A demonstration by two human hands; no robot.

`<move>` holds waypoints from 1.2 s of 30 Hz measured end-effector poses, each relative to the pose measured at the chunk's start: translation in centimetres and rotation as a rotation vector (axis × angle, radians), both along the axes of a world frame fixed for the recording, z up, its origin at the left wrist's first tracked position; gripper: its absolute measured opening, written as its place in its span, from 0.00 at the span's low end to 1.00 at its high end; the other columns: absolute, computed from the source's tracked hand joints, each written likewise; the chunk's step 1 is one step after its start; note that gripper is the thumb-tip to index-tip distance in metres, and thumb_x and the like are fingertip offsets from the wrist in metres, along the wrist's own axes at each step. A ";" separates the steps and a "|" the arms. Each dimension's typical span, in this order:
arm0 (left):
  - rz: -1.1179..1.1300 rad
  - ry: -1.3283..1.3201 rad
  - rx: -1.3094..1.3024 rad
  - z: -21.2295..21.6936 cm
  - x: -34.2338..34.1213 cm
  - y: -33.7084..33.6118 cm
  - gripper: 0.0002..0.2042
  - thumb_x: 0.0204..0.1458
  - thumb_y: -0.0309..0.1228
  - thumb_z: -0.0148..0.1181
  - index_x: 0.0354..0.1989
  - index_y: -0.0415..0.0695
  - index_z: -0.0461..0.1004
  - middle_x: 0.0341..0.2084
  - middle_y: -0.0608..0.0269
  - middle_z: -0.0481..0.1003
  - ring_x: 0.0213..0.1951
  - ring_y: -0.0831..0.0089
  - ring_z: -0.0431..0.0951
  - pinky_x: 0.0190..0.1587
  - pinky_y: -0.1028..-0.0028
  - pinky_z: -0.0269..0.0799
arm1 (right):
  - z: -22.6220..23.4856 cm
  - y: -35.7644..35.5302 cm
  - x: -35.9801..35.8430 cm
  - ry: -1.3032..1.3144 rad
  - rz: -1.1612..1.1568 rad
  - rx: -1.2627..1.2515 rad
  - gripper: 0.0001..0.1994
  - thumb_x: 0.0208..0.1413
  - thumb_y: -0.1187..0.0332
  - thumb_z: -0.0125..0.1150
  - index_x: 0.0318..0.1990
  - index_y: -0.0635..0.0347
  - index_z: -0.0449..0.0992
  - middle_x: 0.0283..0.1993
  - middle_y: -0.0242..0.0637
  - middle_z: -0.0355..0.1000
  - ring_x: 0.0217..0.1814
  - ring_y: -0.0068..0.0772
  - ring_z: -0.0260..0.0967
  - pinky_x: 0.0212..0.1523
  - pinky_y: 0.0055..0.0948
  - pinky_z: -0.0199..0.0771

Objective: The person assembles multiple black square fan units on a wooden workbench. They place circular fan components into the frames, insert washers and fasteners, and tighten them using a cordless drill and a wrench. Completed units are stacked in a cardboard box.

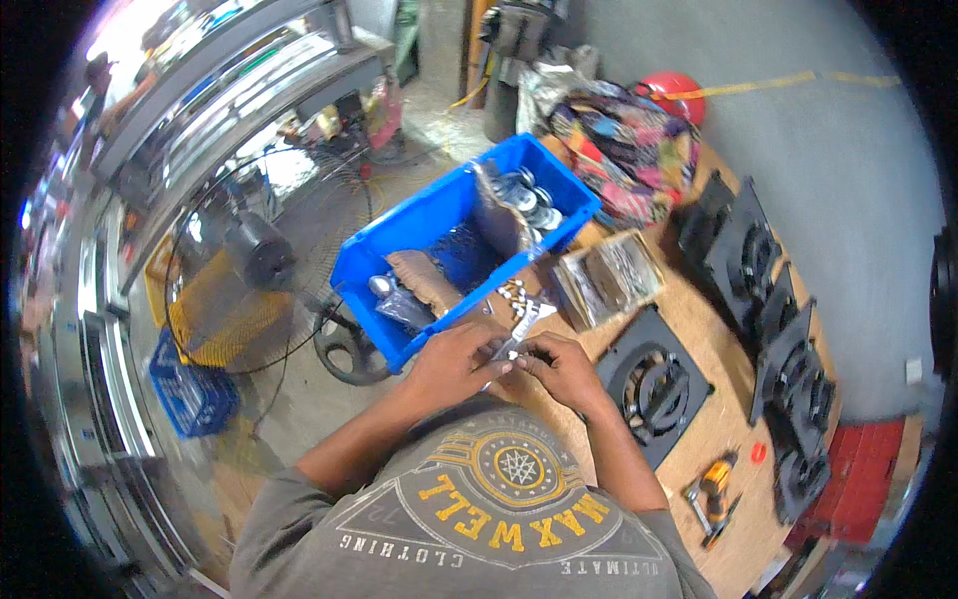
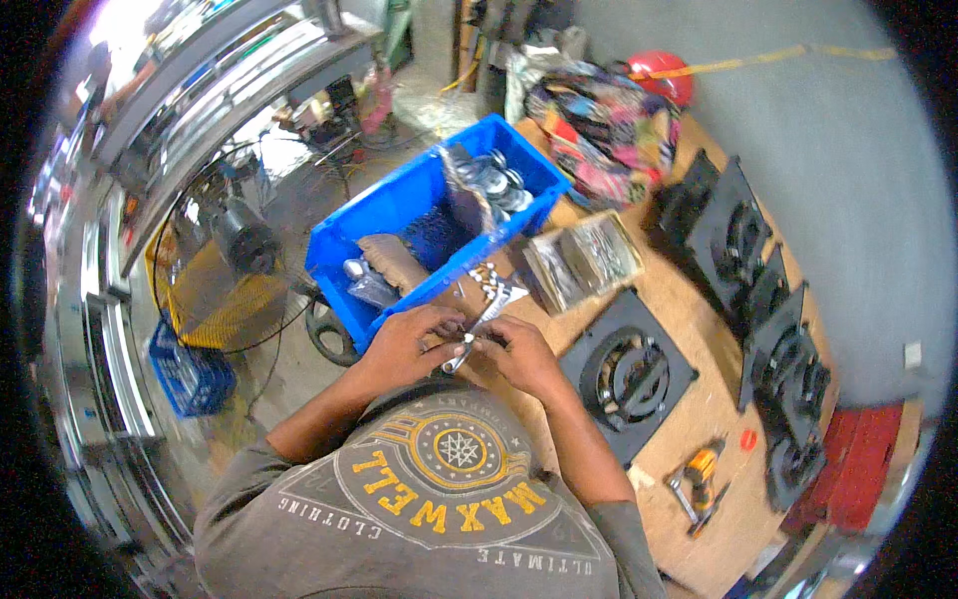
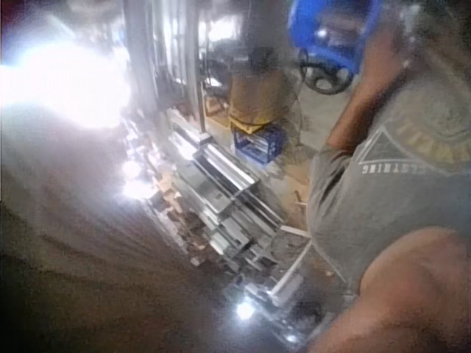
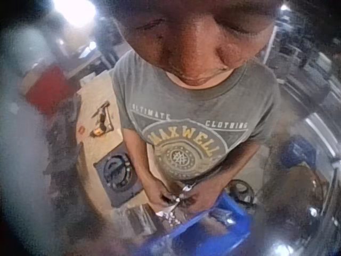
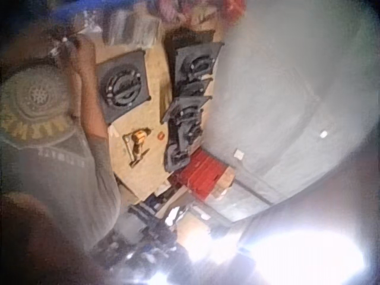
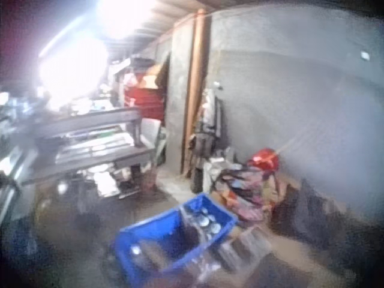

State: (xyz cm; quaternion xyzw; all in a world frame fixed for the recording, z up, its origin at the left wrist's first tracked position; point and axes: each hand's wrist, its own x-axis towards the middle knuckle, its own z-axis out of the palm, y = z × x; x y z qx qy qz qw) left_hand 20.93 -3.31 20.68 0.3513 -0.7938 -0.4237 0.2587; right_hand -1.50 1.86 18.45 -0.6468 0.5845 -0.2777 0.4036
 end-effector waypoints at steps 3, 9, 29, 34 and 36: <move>-0.145 -0.103 0.014 -0.2 -2.4 0.8 0.14 0.51 0.31 0.67 0.45 0.40 0.78 0.38 0.54 0.80 0.38 0.63 0.82 0.43 0.67 0.76 | 1.0 3.4 -0.2 -0.185 -0.168 0.040 0.12 0.54 0.68 0.65 0.42 0.66 0.80 0.40 0.46 0.78 0.41 0.39 0.76 0.46 0.36 0.74; -0.141 0.212 0.534 -1.7 -7.8 4.5 0.10 0.53 0.26 0.66 0.42 0.36 0.78 0.35 0.58 0.82 0.40 0.78 0.80 0.44 0.75 0.76 | -0.3 10.1 -1.7 -0.788 -0.555 0.068 0.13 0.56 0.69 0.68 0.45 0.65 0.76 0.37 0.38 0.77 0.35 0.25 0.74 0.33 0.25 0.74; -0.861 -0.205 -0.353 -1.4 -20.7 7.6 0.19 0.50 0.44 0.66 0.47 0.47 0.79 0.45 0.56 0.79 0.48 0.53 0.78 0.52 0.59 0.73 | -4.7 24.3 -7.4 -1.303 -1.073 0.061 0.14 0.63 0.70 0.57 0.53 0.65 0.71 0.41 0.38 0.75 0.37 0.35 0.76 0.35 0.33 0.81; 0.116 -0.187 -0.497 1.9 -19.2 -13.7 0.13 0.50 0.38 0.63 0.41 0.45 0.80 0.33 0.49 0.81 0.38 0.50 0.81 0.41 0.55 0.76 | -6.0 25.6 -8.9 -0.628 -1.213 -0.139 0.11 0.57 0.72 0.63 0.47 0.64 0.78 0.39 0.40 0.73 0.39 0.35 0.73 0.37 0.34 0.77; 0.192 -0.479 -0.597 0.8 -16.8 -20.1 0.13 0.49 0.38 0.61 0.40 0.44 0.81 0.37 0.50 0.81 0.41 0.51 0.81 0.45 0.54 0.76 | -6.3 24.8 -9.6 -0.045 -1.150 -0.348 0.12 0.54 0.71 0.66 0.45 0.63 0.79 0.39 0.41 0.73 0.40 0.36 0.73 0.38 0.35 0.75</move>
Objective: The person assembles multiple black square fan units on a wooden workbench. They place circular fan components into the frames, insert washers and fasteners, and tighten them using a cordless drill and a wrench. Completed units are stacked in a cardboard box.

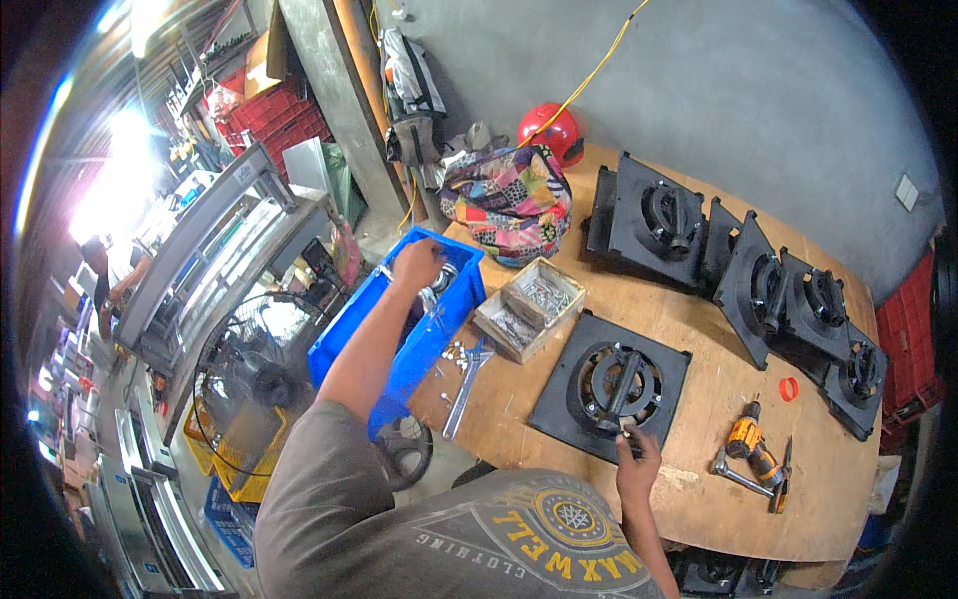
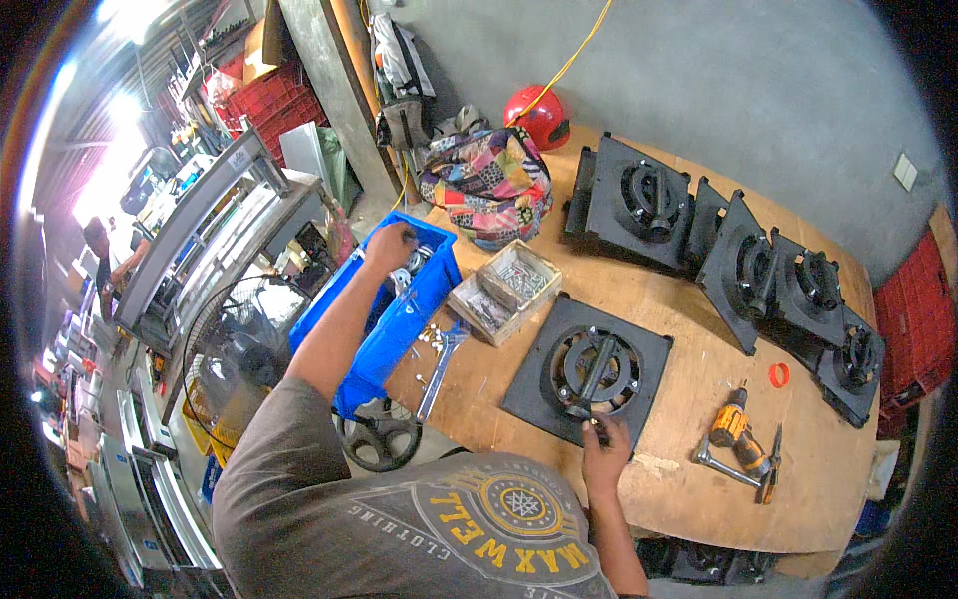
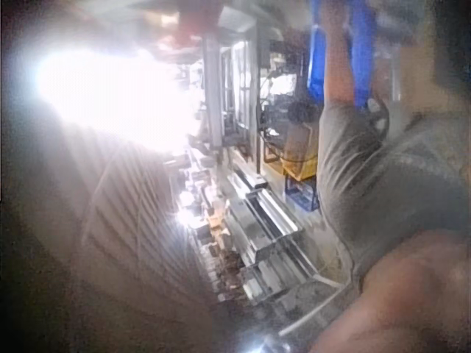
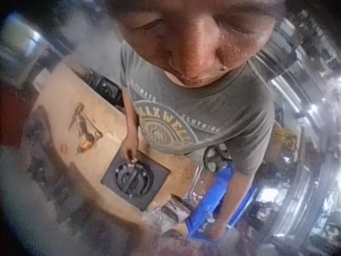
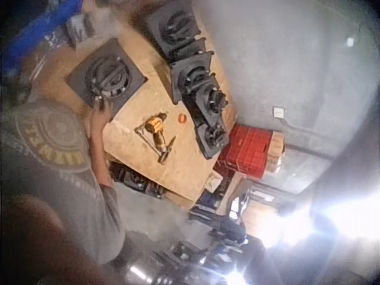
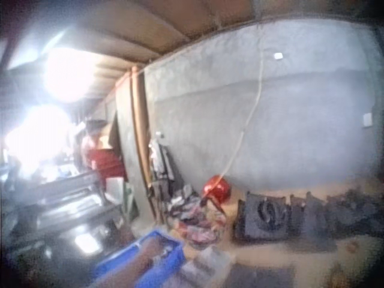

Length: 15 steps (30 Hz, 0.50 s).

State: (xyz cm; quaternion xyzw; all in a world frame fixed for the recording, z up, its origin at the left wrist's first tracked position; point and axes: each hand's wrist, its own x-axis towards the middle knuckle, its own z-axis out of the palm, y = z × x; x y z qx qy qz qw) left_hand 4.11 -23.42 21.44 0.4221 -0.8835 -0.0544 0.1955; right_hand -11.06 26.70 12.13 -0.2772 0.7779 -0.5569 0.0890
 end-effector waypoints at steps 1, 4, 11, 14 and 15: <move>0.056 -0.117 0.094 -0.9 0.6 -2.3 0.12 0.47 0.34 0.61 0.39 0.45 0.82 0.39 0.48 0.81 0.43 0.50 0.81 0.46 0.55 0.76 | -0.2 -1.0 -0.3 0.121 0.013 -0.030 0.12 0.51 0.69 0.68 0.44 0.58 0.81 0.41 0.42 0.73 0.42 0.41 0.72 0.42 0.39 0.72; 0.208 -0.349 0.079 -3.3 1.2 -5.7 0.12 0.46 0.31 0.59 0.39 0.45 0.83 0.42 0.47 0.80 0.46 0.51 0.81 0.48 0.57 0.77 | -0.3 -4.8 -1.3 0.705 0.150 0.032 0.13 0.48 0.68 0.69 0.43 0.56 0.81 0.43 0.42 0.73 0.45 0.45 0.70 0.46 0.41 0.69; 0.359 -0.412 0.168 -5.6 0.0 -7.3 0.13 0.48 0.31 0.59 0.41 0.42 0.83 0.45 0.47 0.80 0.49 0.52 0.80 0.50 0.57 0.77 | -1.3 -8.5 -1.9 0.820 0.182 0.400 0.11 0.50 0.68 0.63 0.42 0.49 0.81 0.45 0.40 0.72 0.51 0.45 0.70 0.55 0.51 0.64; 0.373 -0.417 0.214 -7.2 0.0 -8.8 0.15 0.48 0.34 0.60 0.42 0.42 0.82 0.46 0.48 0.79 0.50 0.53 0.80 0.51 0.57 0.76 | -2.0 -7.3 -3.7 0.833 0.141 0.453 0.11 0.49 0.68 0.63 0.43 0.49 0.81 0.46 0.39 0.73 0.51 0.42 0.71 0.56 0.51 0.64; 0.353 -0.460 0.238 -7.6 0.0 -9.4 0.15 0.49 0.34 0.60 0.43 0.43 0.82 0.47 0.49 0.79 0.51 0.53 0.79 0.52 0.57 0.76 | -2.1 -6.7 -4.6 0.838 0.131 0.459 0.12 0.49 0.69 0.63 0.43 0.48 0.81 0.46 0.38 0.73 0.51 0.41 0.71 0.56 0.51 0.64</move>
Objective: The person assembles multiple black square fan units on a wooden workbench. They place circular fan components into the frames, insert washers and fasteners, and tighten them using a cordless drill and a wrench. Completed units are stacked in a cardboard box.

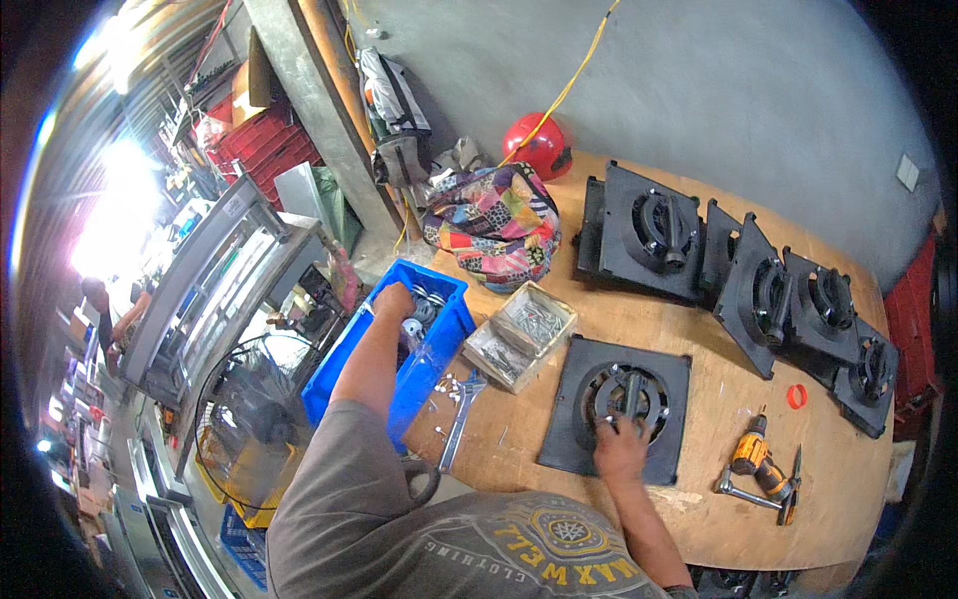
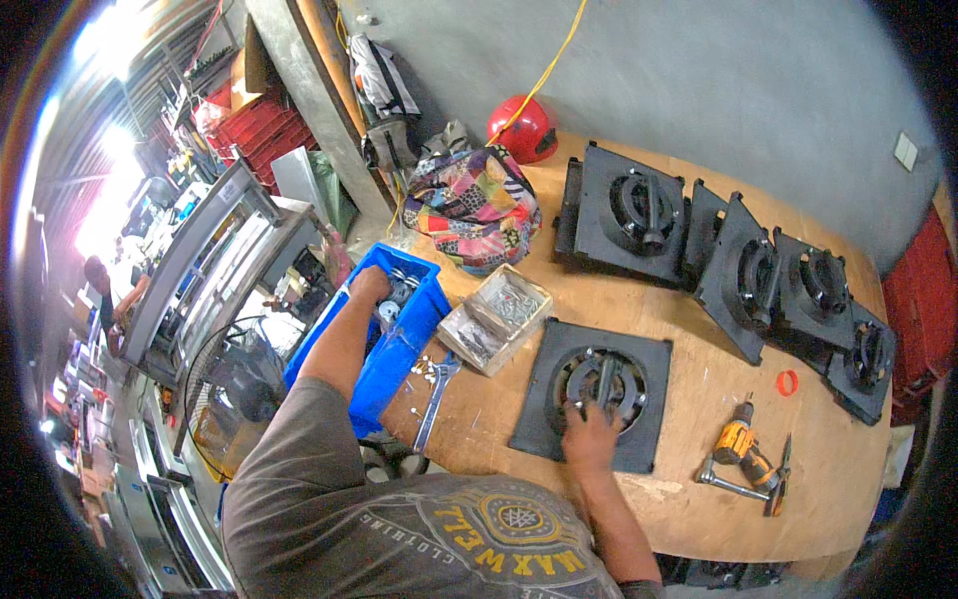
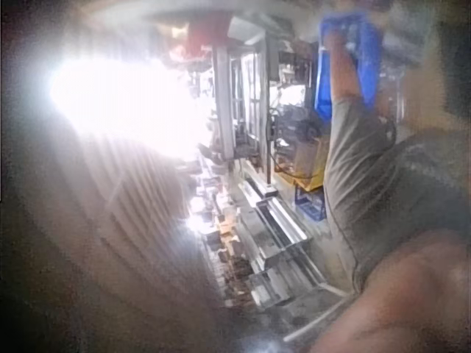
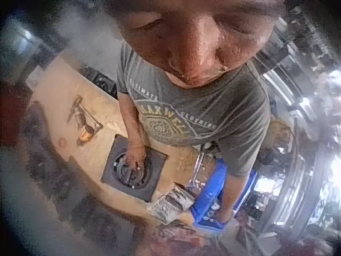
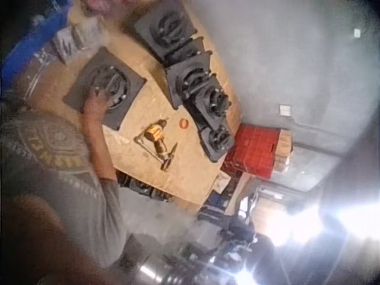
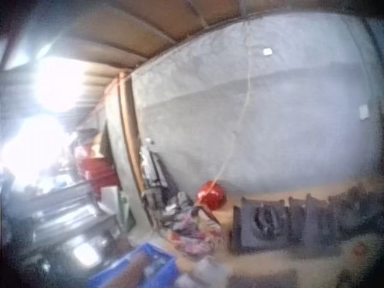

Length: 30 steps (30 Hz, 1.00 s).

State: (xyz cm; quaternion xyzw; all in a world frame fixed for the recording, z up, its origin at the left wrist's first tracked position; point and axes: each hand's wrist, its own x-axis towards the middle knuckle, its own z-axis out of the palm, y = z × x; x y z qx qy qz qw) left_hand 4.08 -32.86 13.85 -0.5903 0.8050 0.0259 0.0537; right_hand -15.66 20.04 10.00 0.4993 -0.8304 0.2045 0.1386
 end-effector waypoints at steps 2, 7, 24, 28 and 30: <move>0.020 0.007 0.053 -0.1 -0.1 -0.9 0.17 0.48 0.37 0.61 0.44 0.42 0.82 0.48 0.49 0.79 0.52 0.53 0.79 0.54 0.57 0.74 | 0.0 1.2 -2.8 -0.102 0.046 0.013 0.12 0.50 0.69 0.63 0.43 0.48 0.81 0.46 0.38 0.74 0.51 0.41 0.72 0.57 0.51 0.63; -0.341 0.102 -0.098 5.2 0.0 1.6 0.23 0.49 0.48 0.58 0.39 0.38 0.81 0.41 0.39 0.78 0.47 0.44 0.78 0.50 0.51 0.73 | 1.3 3.7 -7.3 -0.508 -0.015 -0.151 0.11 0.55 0.64 0.64 0.45 0.51 0.82 0.45 0.41 0.74 0.49 0.45 0.73 0.54 0.42 0.70; -1.345 0.521 0.339 1.2 -17.7 46.9 0.13 0.52 0.33 0.65 0.46 0.47 0.79 0.36 0.55 0.77 0.38 0.59 0.80 0.40 0.64 0.76 | -4.7 14.3 0.8 -1.186 -0.467 -0.572 0.17 0.54 0.63 0.67 0.48 0.64 0.80 0.43 0.50 0.78 0.45 0.41 0.77 0.48 0.33 0.74; -1.483 0.560 0.107 -0.2 -19.6 46.9 0.12 0.50 0.34 0.65 0.43 0.47 0.80 0.30 0.55 0.71 0.36 0.55 0.76 0.39 0.59 0.73 | -4.3 12.9 0.8 -1.073 -0.456 -0.530 0.17 0.54 0.62 0.66 0.48 0.63 0.81 0.41 0.51 0.79 0.42 0.44 0.78 0.46 0.34 0.75; -1.550 0.523 0.051 -0.5 -20.3 46.5 0.12 0.50 0.35 0.65 0.43 0.47 0.80 0.35 0.56 0.73 0.39 0.55 0.77 0.40 0.60 0.74 | -4.3 11.8 0.4 -1.093 -0.458 -0.554 0.18 0.54 0.61 0.66 0.48 0.63 0.80 0.40 0.53 0.79 0.42 0.46 0.78 0.45 0.36 0.75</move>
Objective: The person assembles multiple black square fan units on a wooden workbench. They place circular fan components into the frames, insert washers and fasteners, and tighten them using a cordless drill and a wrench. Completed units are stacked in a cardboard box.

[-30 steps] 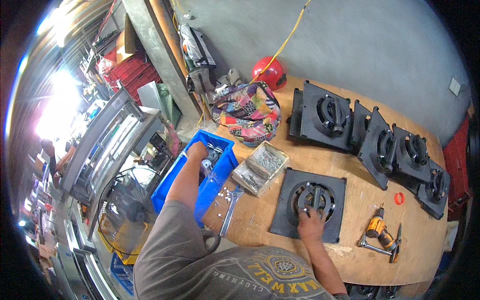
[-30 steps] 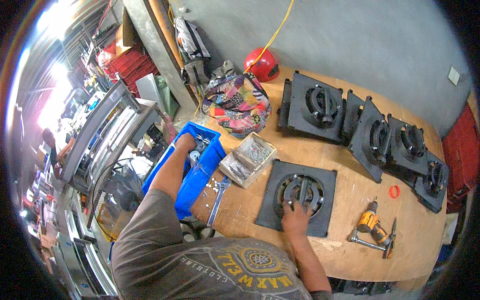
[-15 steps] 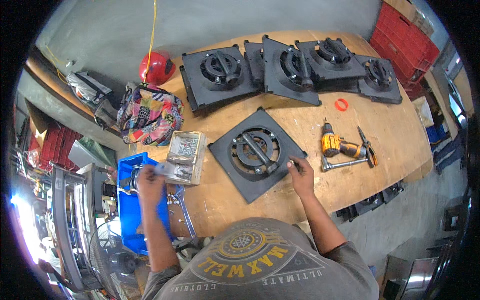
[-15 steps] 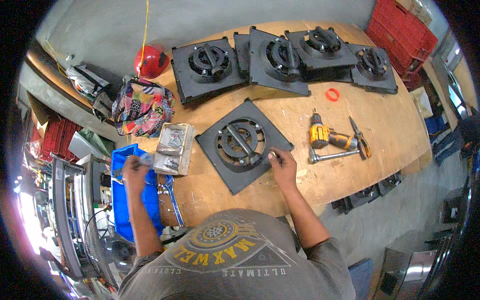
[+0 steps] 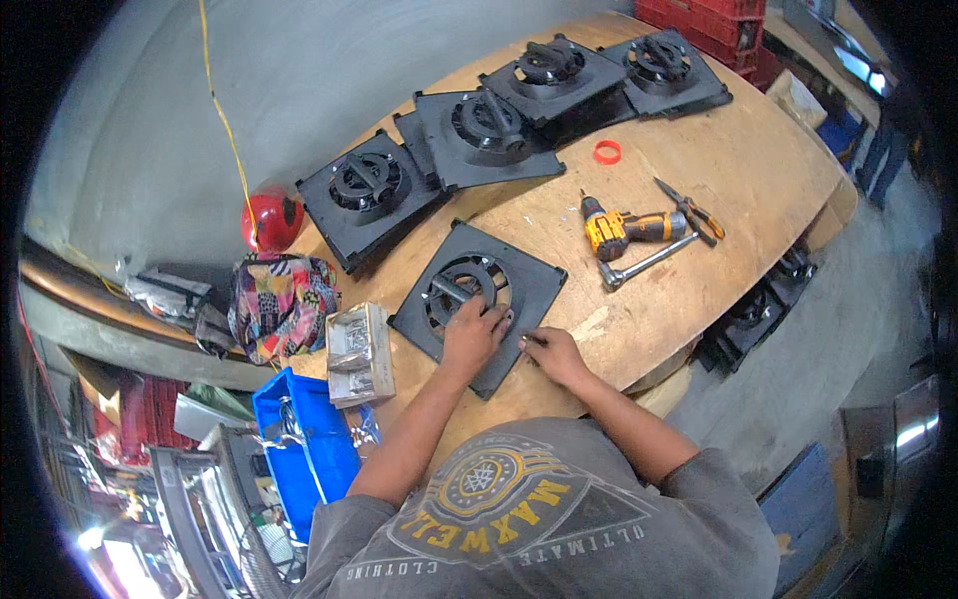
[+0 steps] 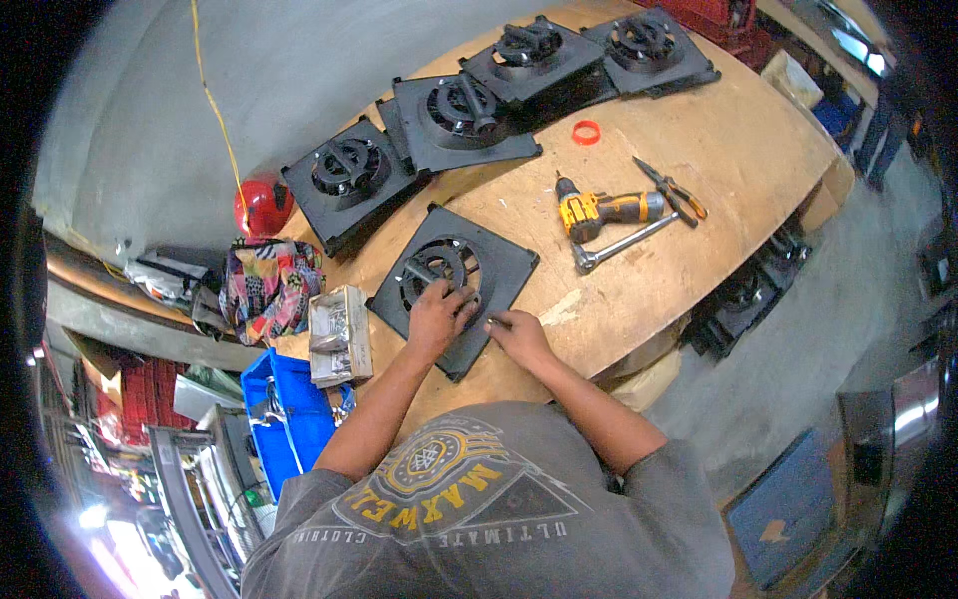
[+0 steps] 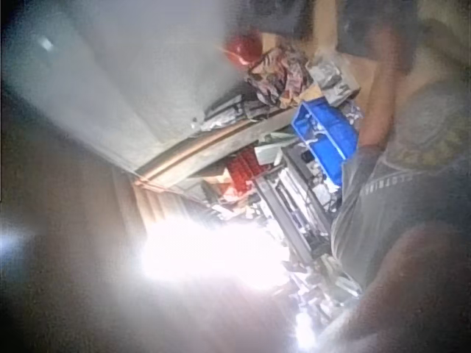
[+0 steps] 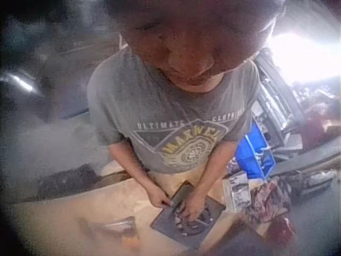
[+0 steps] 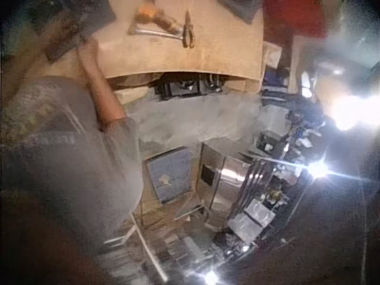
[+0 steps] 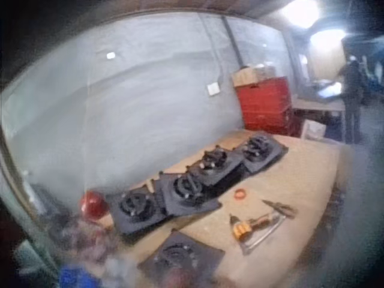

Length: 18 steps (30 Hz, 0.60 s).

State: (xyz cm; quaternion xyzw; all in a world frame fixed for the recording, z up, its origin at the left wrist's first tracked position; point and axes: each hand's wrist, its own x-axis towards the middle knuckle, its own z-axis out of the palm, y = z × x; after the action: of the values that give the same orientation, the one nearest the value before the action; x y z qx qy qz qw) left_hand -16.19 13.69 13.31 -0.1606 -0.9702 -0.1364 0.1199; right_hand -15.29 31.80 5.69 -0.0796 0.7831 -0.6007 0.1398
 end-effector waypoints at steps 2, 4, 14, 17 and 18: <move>-0.029 -0.025 -0.047 -0.1 -0.7 -0.2 0.13 0.50 0.37 0.66 0.43 0.48 0.81 0.37 0.54 0.72 0.41 0.55 0.76 0.42 0.61 0.75 | -0.2 -1.2 -0.3 0.005 -0.033 -0.025 0.18 0.54 0.61 0.66 0.48 0.64 0.80 0.39 0.54 0.78 0.42 0.48 0.78 0.44 0.39 0.75; -0.087 -0.039 -0.056 0.0 -1.4 -0.3 0.13 0.50 0.37 0.66 0.43 0.48 0.81 0.35 0.55 0.72 0.41 0.55 0.76 0.42 0.61 0.74 | -0.5 -2.2 -0.8 0.030 -0.081 -0.039 0.18 0.54 0.60 0.66 0.47 0.65 0.80 0.37 0.54 0.78 0.41 0.51 0.78 0.43 0.40 0.75; -0.169 -0.197 -0.136 0.3 -3.4 -1.0 0.13 0.52 0.40 0.63 0.44 0.51 0.81 0.35 0.57 0.73 0.44 0.55 0.75 0.48 0.59 0.72 | -1.2 -3.5 -1.2 0.033 -0.165 -0.075 0.18 0.50 0.59 0.70 0.41 0.65 0.78 0.34 0.52 0.77 0.38 0.52 0.77 0.40 0.41 0.75; -0.164 -0.248 -0.164 0.7 -3.0 -1.2 0.15 0.54 0.40 0.61 0.47 0.52 0.80 0.40 0.55 0.74 0.48 0.54 0.74 0.52 0.58 0.71 | -0.5 -3.7 -1.3 0.063 -0.157 -0.085 0.18 0.50 0.60 0.69 0.41 0.65 0.79 0.34 0.51 0.78 0.38 0.51 0.77 0.40 0.40 0.75; -0.198 -0.208 -0.129 0.9 -2.9 -1.2 0.16 0.53 0.40 0.62 0.49 0.52 0.79 0.41 0.56 0.74 0.48 0.54 0.73 0.52 0.59 0.71 | -0.3 -3.7 -1.2 0.082 -0.171 -0.101 0.17 0.50 0.60 0.69 0.41 0.65 0.79 0.34 0.51 0.78 0.38 0.51 0.77 0.40 0.40 0.75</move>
State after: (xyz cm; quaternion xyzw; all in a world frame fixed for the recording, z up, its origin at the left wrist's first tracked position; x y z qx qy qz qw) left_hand -19.06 12.50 14.22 -0.2476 -0.9636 -0.1008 -0.0060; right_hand -16.52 28.13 5.40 -0.0437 0.7609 -0.6453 0.0518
